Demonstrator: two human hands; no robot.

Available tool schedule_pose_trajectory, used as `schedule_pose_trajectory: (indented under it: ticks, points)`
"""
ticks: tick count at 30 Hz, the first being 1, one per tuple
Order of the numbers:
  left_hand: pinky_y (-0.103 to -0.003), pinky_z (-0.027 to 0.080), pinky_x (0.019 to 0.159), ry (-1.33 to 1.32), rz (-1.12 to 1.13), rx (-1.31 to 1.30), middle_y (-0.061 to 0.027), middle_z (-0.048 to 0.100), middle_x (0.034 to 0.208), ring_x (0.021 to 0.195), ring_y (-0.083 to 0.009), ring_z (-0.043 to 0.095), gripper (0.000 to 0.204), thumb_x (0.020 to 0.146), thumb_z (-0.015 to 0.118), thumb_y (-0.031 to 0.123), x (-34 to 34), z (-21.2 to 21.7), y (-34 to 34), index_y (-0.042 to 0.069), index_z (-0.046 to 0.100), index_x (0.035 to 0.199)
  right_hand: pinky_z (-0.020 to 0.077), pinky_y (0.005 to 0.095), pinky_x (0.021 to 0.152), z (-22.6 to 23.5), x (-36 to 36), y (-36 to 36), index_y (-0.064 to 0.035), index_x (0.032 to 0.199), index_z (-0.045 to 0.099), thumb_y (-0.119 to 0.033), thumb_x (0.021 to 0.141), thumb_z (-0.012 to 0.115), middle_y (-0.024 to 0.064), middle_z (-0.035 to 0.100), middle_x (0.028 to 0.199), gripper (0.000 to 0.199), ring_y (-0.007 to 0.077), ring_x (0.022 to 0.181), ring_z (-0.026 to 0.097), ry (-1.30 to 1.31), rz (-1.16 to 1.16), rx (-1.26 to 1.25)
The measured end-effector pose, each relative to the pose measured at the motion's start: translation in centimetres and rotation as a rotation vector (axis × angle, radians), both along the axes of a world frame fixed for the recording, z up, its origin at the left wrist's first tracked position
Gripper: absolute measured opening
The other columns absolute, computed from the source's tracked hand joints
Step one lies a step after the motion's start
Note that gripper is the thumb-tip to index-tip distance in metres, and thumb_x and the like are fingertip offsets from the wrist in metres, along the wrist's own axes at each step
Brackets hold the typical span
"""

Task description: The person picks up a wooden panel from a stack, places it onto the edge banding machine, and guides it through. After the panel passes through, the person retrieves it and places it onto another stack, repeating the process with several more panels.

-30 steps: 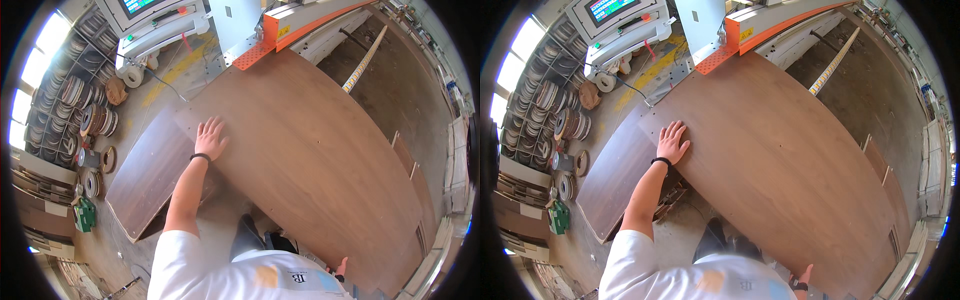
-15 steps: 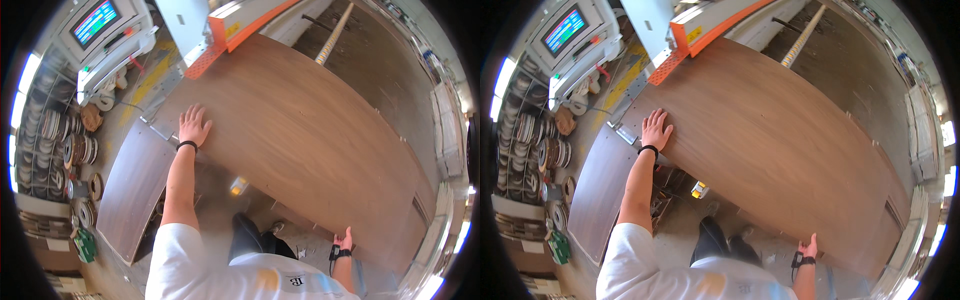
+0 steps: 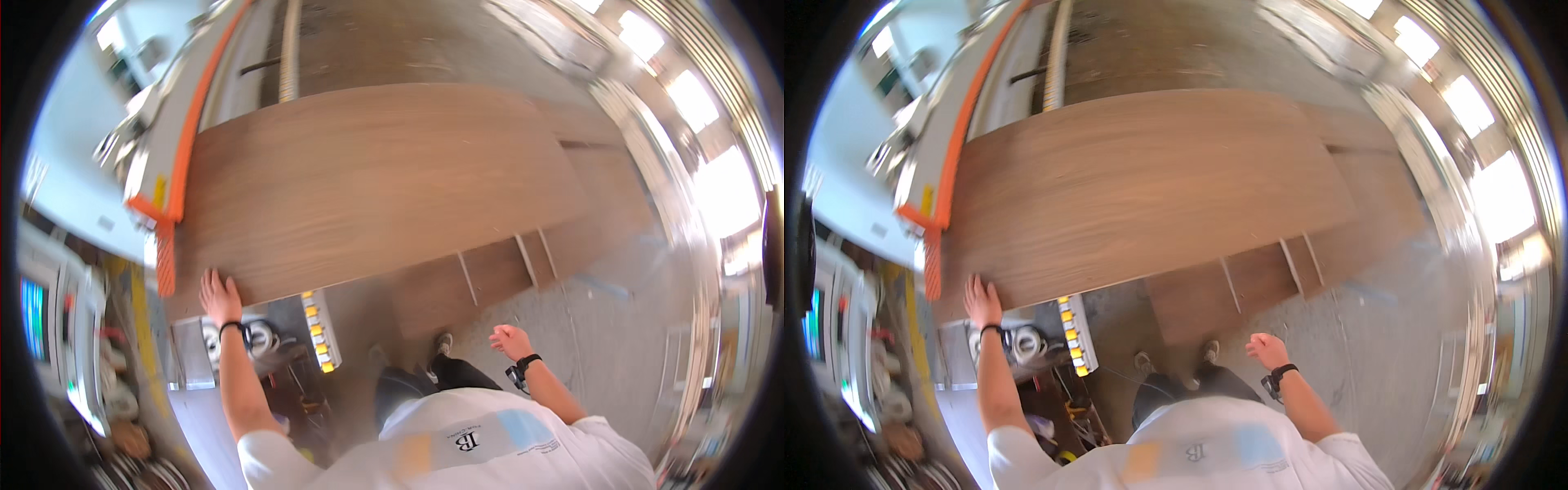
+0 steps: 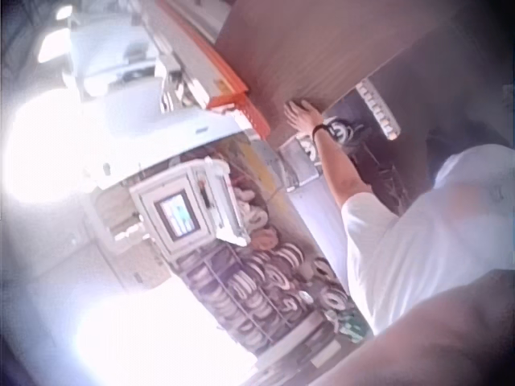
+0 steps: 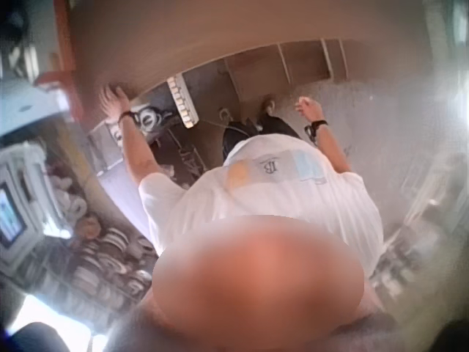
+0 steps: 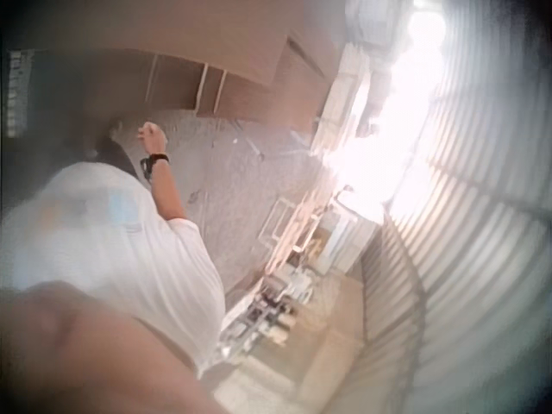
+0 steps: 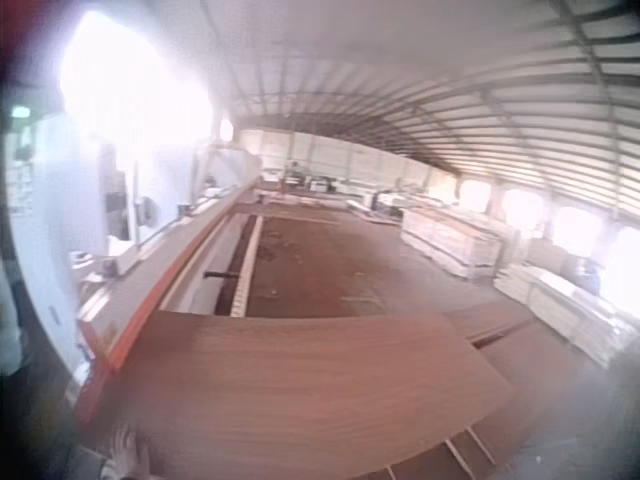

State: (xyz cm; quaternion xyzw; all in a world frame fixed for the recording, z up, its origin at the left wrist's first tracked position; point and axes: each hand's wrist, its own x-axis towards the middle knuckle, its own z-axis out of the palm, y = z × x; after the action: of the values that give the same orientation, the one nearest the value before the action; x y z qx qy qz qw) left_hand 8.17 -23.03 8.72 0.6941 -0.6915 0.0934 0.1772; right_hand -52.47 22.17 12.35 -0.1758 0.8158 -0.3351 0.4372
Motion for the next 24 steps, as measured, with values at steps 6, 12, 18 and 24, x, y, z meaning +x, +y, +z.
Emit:
schedule_pose_trajectory:
  ticks: [6, 12, 18, 24]
  points:
    - [-0.052, 0.017, 0.124, 0.097, -0.36, 0.195, -0.0106, 0.029, 0.165, 0.154, -0.029, 0.022, 0.056, 0.102, 0.051, 0.032, -5.6, -1.7, 4.3, 0.007, 0.042, 0.151, 0.0554, 0.0327, 0.058, -7.9, -2.3, 19.8, -0.0011, 0.103, 0.07, -0.019, 0.1, 0.054, 0.0135, 0.075, 0.089, 0.024, 0.022, 0.068, 0.071, -0.076, -0.287, 0.169]
    - [-0.043, 0.044, 0.107, 0.635, -0.508, 0.245, -0.0201, 0.057, 0.138, 0.126, -0.0352, 0.056, 0.047, 0.093, 0.065, 0.014, -13.2, 3.8, 16.4, 0.001, 0.054, 0.136, 0.055, 0.0317, 0.058, -6.2, 1.7, 25.0, -0.0047, 0.097, 0.075, -0.029, 0.097, 0.054, 0.0096, 0.075, 0.078, 0.032, 0.02, 0.058, 0.068, -0.023, -0.339, 0.424]
    - [-0.026, 0.053, 0.07, 1.558, -0.233, 0.793, -0.0064, 0.07, 0.094, 0.077, -0.013, 0.064, 0.014, 0.102, 0.059, 0.015, -22.4, -0.1, 29.1, 0.003, 0.066, 0.107, 0.0551, 0.0306, 0.061, -5.7, 0.3, 24.5, -0.0065, 0.094, 0.077, -0.035, 0.095, 0.054, 0.0067, 0.076, 0.078, 0.037, 0.0175, 0.057, 0.067, 0.051, -0.284, 0.392]
    - [-0.037, 0.054, 0.088, 0.37, -0.9, 1.044, -0.014, 0.072, 0.111, 0.102, -0.0256, 0.069, 0.033, 0.098, 0.06, 0.028, -34.2, 2.1, 35.4, 0.005, 0.068, 0.12, 0.0542, 0.0321, 0.057, -9.0, -4.4, 28.6, -0.0059, 0.093, 0.076, -0.033, 0.092, 0.059, 0.0081, 0.076, 0.077, 0.032, 0.0169, 0.058, 0.067, -0.032, -0.359, 0.191]
